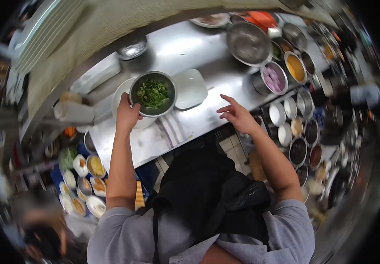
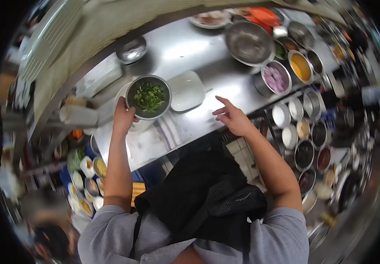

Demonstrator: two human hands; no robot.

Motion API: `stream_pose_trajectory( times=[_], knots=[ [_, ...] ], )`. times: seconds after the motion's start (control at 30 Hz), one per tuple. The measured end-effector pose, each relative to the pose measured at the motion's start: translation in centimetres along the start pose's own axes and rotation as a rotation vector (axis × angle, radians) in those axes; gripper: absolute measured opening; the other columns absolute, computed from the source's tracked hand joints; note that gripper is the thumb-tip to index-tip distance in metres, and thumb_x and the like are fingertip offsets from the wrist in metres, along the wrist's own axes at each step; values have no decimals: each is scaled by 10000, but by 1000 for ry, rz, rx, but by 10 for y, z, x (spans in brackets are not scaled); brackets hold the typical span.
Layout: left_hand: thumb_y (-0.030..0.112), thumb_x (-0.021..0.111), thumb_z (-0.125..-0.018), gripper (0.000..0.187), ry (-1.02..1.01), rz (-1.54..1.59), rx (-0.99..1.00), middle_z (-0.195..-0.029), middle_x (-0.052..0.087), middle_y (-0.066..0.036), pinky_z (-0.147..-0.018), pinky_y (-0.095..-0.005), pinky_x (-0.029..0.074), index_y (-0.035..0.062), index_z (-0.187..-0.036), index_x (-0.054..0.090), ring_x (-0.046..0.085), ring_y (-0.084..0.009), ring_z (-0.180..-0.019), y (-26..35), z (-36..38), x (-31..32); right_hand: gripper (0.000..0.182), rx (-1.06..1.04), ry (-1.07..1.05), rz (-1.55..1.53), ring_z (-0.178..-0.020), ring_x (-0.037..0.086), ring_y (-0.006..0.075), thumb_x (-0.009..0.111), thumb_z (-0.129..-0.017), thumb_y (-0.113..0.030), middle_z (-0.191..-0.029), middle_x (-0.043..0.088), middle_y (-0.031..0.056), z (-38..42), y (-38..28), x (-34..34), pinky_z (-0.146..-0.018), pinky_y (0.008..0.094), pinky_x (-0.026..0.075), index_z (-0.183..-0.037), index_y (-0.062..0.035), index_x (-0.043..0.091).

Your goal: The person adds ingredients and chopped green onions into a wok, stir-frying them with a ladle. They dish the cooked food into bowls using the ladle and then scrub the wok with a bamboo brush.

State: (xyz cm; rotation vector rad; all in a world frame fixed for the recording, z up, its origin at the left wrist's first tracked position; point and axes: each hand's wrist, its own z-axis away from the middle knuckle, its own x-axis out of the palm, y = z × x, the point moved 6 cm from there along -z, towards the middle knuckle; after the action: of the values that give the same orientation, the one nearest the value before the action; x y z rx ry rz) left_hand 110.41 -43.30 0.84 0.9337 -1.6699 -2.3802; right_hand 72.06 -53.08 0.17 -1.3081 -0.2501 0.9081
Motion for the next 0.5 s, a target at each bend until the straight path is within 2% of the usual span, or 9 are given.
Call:
stream_pose_trajectory(
  times=[0.03, 0.13, 0.2, 0.27, 0.33, 0.37, 0.43, 0.47, 0.5],
  knots=[
    [58, 584, -826, 262, -78, 33, 42, -869, 606, -166, -470, -345, 537, -41, -1046, 480, 657, -240, -563, 18, 5, 18, 627, 17, 92, -80, -913, 664, 181, 511, -927, -42, -1116, 687, 129, 23, 7, -9, -835, 309, 511, -1521, -105, 319],
    [102, 590, -851, 249, -311, 0, 143, -854, 601, -163, -452, -335, 498, -40, -1027, 487, 594, -223, -506, 61, 22, 91, 554, 141, 270, -252, -914, 656, 150, 498, -937, -43, -1088, 682, 114, 110, 42, -22, -783, 288, 503, -1476, -109, 392],
    [107, 585, -867, 203, -530, -62, 199, -838, 595, -145, -444, -328, 499, -28, -974, 479, 613, -205, -535, 71, 38, 157, 467, 191, 342, -262, -896, 659, 138, 543, -973, -107, -1070, 684, 88, 178, 56, -21, -751, 287, 501, -1430, -101, 446],
    [107, 582, -872, 185, -775, -106, 305, -840, 597, -140, -441, -322, 504, -22, -953, 477, 622, -202, -548, 88, 82, 227, 401, 274, 483, -315, -879, 660, 130, 559, -992, -134, -1054, 686, 70, 245, 74, -18, -746, 272, 500, -1383, -82, 491],
    [88, 583, -871, 166, -928, -102, 375, -821, 599, -131, -442, -312, 524, -7, -942, 467, 628, -197, -548, 115, 145, 285, 375, 203, 694, -356, -849, 662, 119, 542, -996, -112, -1020, 696, 61, 318, 80, -19, -721, 263, 508, -1367, -68, 509],
    [50, 573, -861, 225, -1054, -106, 363, -932, 604, -137, -460, -303, 554, 5, -1042, 447, 656, -199, -639, 121, 180, 308, 372, 213, 801, -318, -850, 669, 127, 538, -997, -112, -1029, 695, 76, 352, 79, -13, -730, 272, 517, -1365, -66, 511],
    [0, 559, -835, 391, -1293, -37, 195, -1096, 580, -152, -494, -298, 575, 11, -1190, 395, 675, -205, -793, 137, 268, 349, 378, 264, 1050, -361, -847, 672, 139, 550, -994, -128, -1036, 696, 85, 434, 71, 3, -749, 278, 521, -1365, -68, 511],
    [-40, 541, -802, 583, -1494, -82, 247, -1209, 539, -150, -539, -290, 597, 34, -1340, 327, 666, -223, -919, 130, 301, 379, 378, 289, 1169, -376, -847, 672, 139, 550, -994, -128, -1036, 696, 85, 482, 73, 17, -749, 278, 521, -1365, -68, 511],
    [-61, 507, -782, 685, -1625, -125, 202, -1226, 549, -146, -582, -302, 615, 71, -1423, 306, 668, -228, -939, 136, 346, 391, 380, 253, 1308, -371, -856, 670, 142, 557, -992, -136, -1044, 695, 88, 527, 72, 30, -754, 282, 522, -1363, -66, 514]
  ],
)
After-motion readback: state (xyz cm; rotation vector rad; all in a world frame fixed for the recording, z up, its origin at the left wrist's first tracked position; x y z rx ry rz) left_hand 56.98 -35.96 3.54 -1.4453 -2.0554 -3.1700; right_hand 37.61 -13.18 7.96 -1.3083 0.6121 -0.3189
